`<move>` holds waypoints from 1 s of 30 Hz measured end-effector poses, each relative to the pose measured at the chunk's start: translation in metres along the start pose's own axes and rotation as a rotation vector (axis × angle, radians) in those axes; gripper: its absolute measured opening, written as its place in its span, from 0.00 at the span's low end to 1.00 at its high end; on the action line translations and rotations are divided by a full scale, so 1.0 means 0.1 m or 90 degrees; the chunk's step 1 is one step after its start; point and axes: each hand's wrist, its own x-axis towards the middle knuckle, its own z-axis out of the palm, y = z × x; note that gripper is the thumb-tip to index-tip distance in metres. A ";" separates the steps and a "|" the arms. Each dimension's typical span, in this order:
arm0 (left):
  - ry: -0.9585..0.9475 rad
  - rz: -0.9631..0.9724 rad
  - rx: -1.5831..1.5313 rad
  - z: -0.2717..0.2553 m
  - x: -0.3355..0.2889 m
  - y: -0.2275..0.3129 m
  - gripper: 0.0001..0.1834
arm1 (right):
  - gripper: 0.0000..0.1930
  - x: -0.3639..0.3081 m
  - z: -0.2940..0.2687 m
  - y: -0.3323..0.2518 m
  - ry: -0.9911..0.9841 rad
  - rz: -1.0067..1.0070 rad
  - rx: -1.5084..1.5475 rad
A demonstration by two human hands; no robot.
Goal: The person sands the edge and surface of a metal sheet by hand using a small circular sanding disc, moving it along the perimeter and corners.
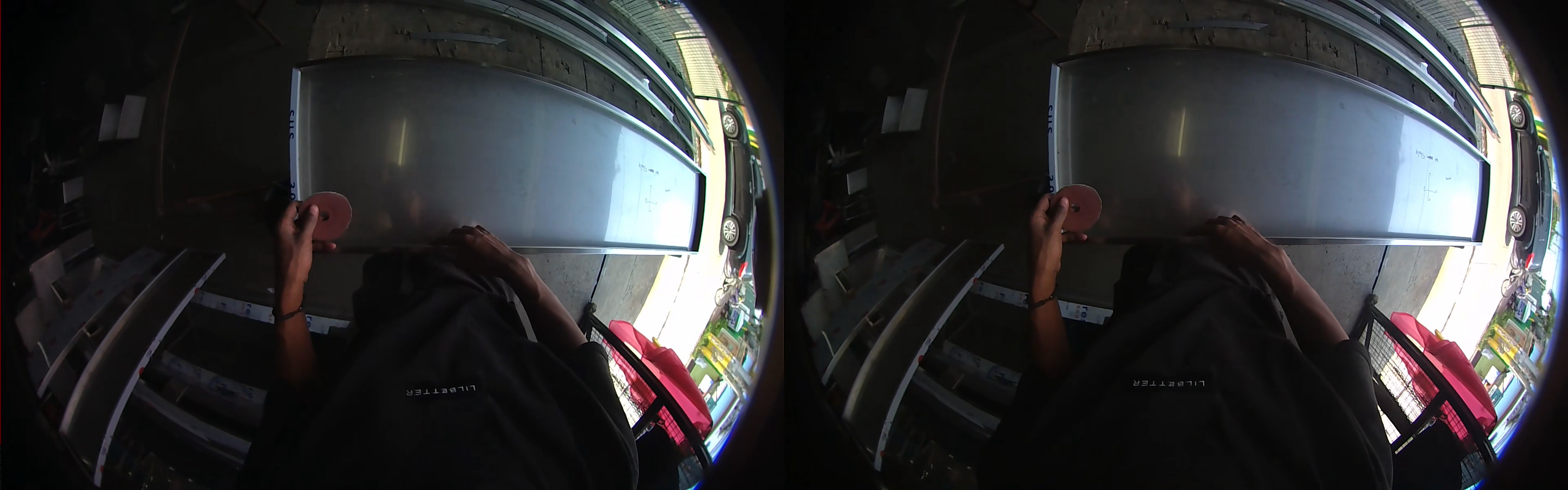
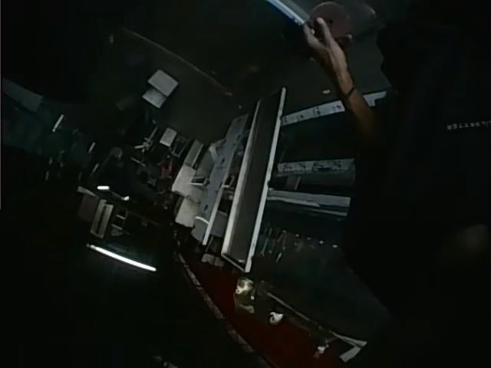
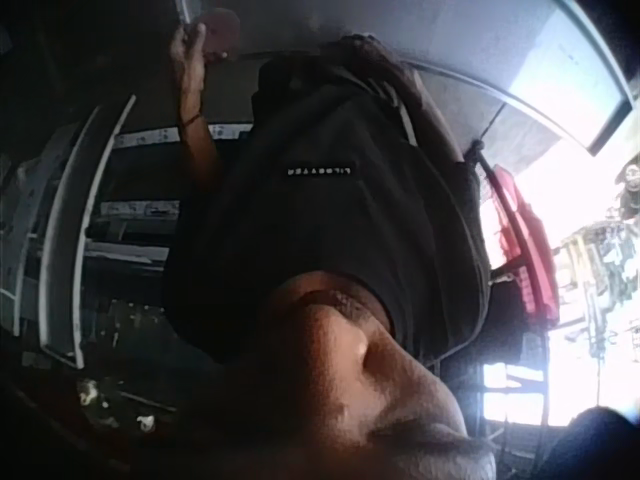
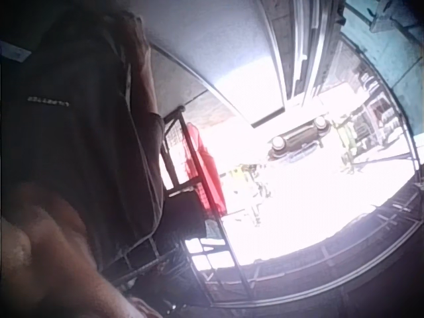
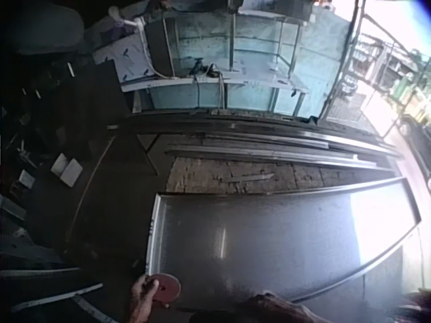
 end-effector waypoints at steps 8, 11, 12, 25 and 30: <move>0.014 0.011 0.009 0.01 0.01 0.04 0.20 | 0.20 -0.10 -0.05 0.19 0.032 -0.026 -0.015; 0.014 0.014 0.016 0.02 0.01 0.05 0.20 | 0.20 -0.13 -0.09 0.17 0.025 -0.016 -0.017; 0.014 0.014 0.018 0.02 0.01 0.06 0.20 | 0.18 -0.14 -0.09 0.16 0.046 -0.030 -0.031; -0.008 -0.011 0.029 -0.01 0.05 0.08 0.24 | 0.26 -0.54 -0.23 0.27 0.056 0.101 -0.048; -0.020 -0.005 0.033 -0.01 0.08 0.11 0.23 | 0.23 -0.82 -0.28 0.47 0.110 0.136 -0.133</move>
